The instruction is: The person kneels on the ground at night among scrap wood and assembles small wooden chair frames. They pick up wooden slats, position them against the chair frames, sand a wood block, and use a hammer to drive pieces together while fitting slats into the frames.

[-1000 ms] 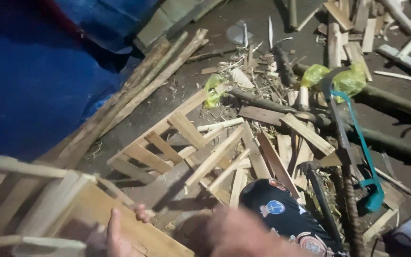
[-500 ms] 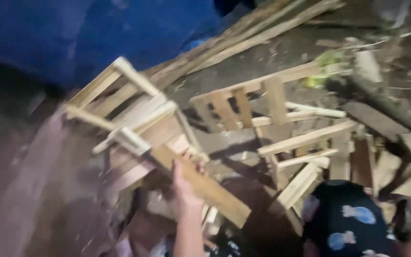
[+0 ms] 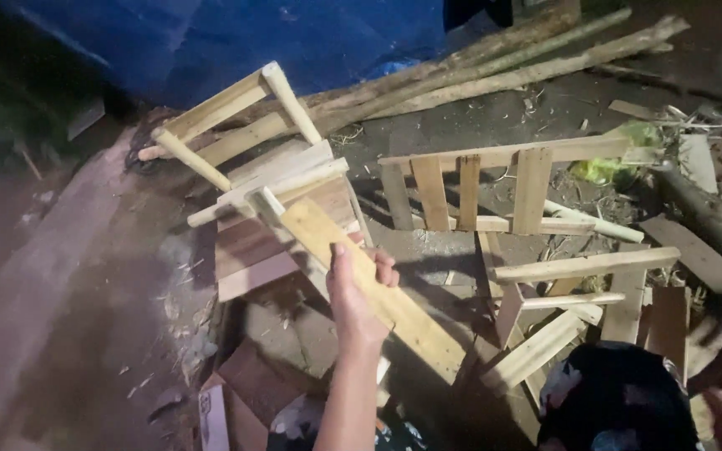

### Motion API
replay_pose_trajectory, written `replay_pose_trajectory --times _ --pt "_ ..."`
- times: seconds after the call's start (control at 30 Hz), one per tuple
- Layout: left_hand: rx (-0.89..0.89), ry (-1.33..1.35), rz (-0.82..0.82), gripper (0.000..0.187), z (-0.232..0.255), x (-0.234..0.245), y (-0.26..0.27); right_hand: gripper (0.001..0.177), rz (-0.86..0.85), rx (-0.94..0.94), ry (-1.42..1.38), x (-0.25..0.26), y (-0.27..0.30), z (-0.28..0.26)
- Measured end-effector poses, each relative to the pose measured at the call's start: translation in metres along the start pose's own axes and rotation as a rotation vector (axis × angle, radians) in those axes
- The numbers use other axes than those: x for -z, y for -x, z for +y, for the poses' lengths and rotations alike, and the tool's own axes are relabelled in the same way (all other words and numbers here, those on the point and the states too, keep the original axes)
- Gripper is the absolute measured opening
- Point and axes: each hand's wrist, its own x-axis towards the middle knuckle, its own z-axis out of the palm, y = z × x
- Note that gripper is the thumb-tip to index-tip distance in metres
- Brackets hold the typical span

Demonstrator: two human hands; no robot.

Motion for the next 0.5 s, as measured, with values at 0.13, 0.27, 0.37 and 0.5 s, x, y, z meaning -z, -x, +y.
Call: replay_pose_trajectory --times 0.13,0.27,0.37,0.5 --pt "-0.036 0.24 -0.126 0.037 0.023 -0.016 0.012 0.068 -0.1 0.081 0.053 -0.049 0.033 0.036" --pt "-0.111 0.191 -0.19 0.039 0.048 -0.024 0.024 0.073 -0.366 0.309 0.305 -0.094 0.052 -0.035" --pt "-0.121 0.218 -0.219 0.037 0.057 -0.021 0.03 0.071 -0.237 0.543 0.487 -0.113 0.064 -0.032" --pt "-0.152 0.19 -0.219 0.035 0.061 -0.018 0.033 0.072 -0.28 0.482 0.642 -0.114 0.062 -0.061"
